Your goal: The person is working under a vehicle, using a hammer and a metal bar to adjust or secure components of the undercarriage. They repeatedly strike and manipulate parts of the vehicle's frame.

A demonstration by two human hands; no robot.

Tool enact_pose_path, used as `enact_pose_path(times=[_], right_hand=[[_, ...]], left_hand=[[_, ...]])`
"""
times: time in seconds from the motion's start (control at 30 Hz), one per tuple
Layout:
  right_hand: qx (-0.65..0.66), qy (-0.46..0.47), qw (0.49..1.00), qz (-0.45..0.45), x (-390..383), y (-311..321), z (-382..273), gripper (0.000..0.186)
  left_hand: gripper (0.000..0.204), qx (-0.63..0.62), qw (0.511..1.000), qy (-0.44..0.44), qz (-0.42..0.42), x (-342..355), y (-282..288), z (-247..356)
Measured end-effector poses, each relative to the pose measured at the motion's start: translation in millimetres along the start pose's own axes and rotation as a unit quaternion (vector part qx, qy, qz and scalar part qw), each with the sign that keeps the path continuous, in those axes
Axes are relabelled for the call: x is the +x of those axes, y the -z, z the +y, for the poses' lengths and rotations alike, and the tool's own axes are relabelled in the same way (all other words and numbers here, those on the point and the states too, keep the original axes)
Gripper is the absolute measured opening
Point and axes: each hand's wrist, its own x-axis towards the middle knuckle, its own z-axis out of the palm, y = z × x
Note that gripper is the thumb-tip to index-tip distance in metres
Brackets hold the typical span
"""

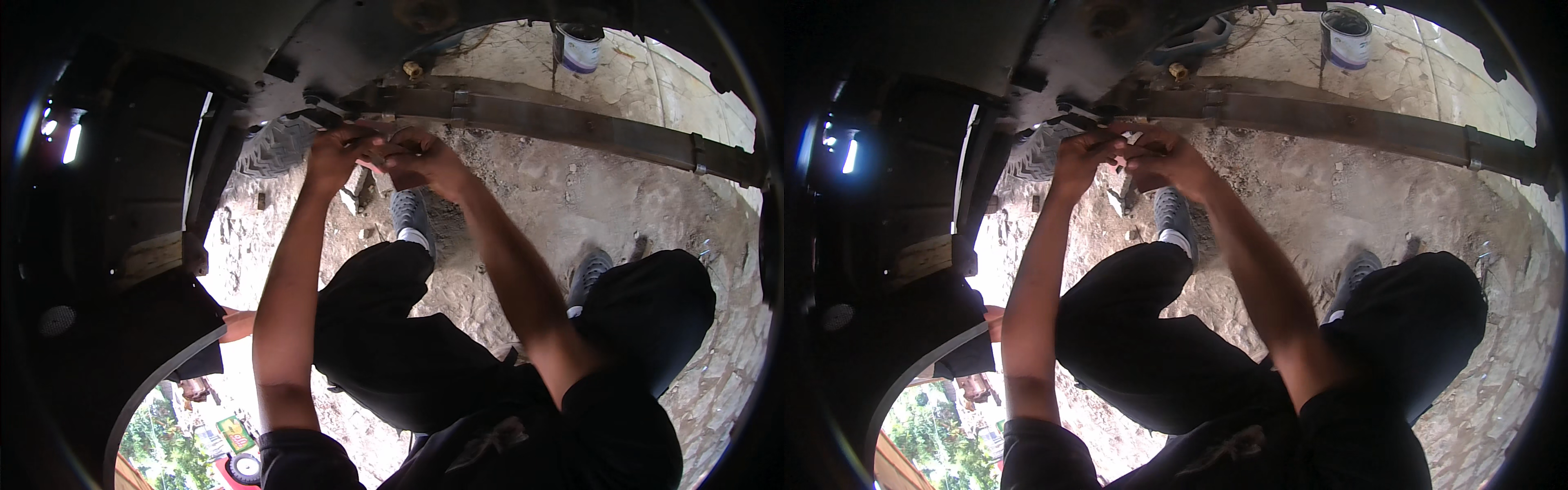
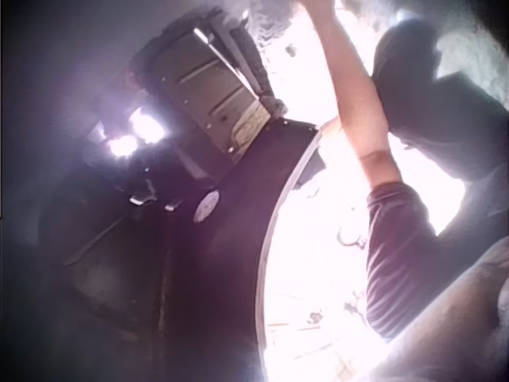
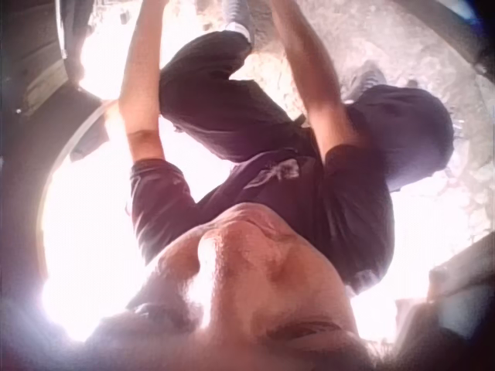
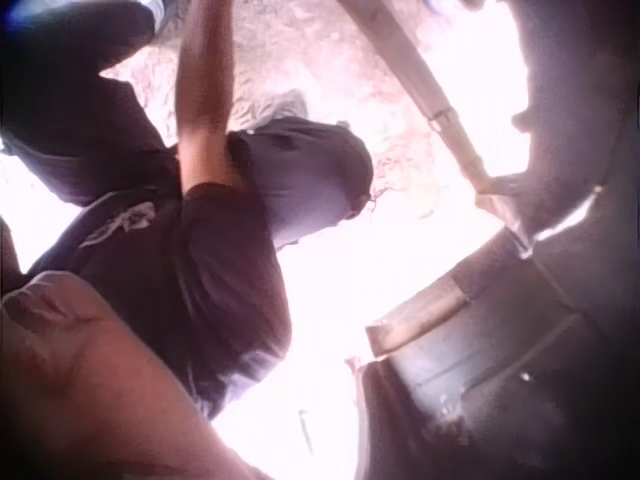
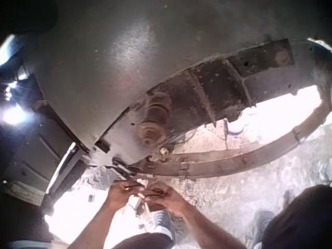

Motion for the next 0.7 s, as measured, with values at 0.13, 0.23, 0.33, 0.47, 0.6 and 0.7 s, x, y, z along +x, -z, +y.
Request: enact_pose_path(times=[0.13,0.23,0.33,0.47,0.6,0.7], right_hand=[[-0.006,-0.031,0.992,0.124,-15,-13,29,0.028],[-0.097,-0.040,0.986,0.127,-17,-8,31,0.026],[-0.140,-0.090,0.976,0.137,-19,-13,22,0.023],[-0.104,0.004,0.988,0.114,-14,-13,20,0.024],[-0.031,-0.062,0.991,0.117,-17,-15,12,0.024],[-0.047,-0.076,0.988,0.124,-18,-12,8,0.024]], left_hand=[[0.019,0.081,0.996,-0.022,0.009,4,0,-8],[0.018,0.047,0.998,-0.028,-0.019,1,2,-14],[0.022,-0.039,0.997,0.072,-0.008,-6,-3,-7],[0.029,-0.083,0.993,0.086,-0.021,-1,-16,17],[0.032,-0.084,0.991,0.095,-0.044,-1,-16,21],[0.030,-0.058,0.994,0.066,-0.057,-4,-16,21]])
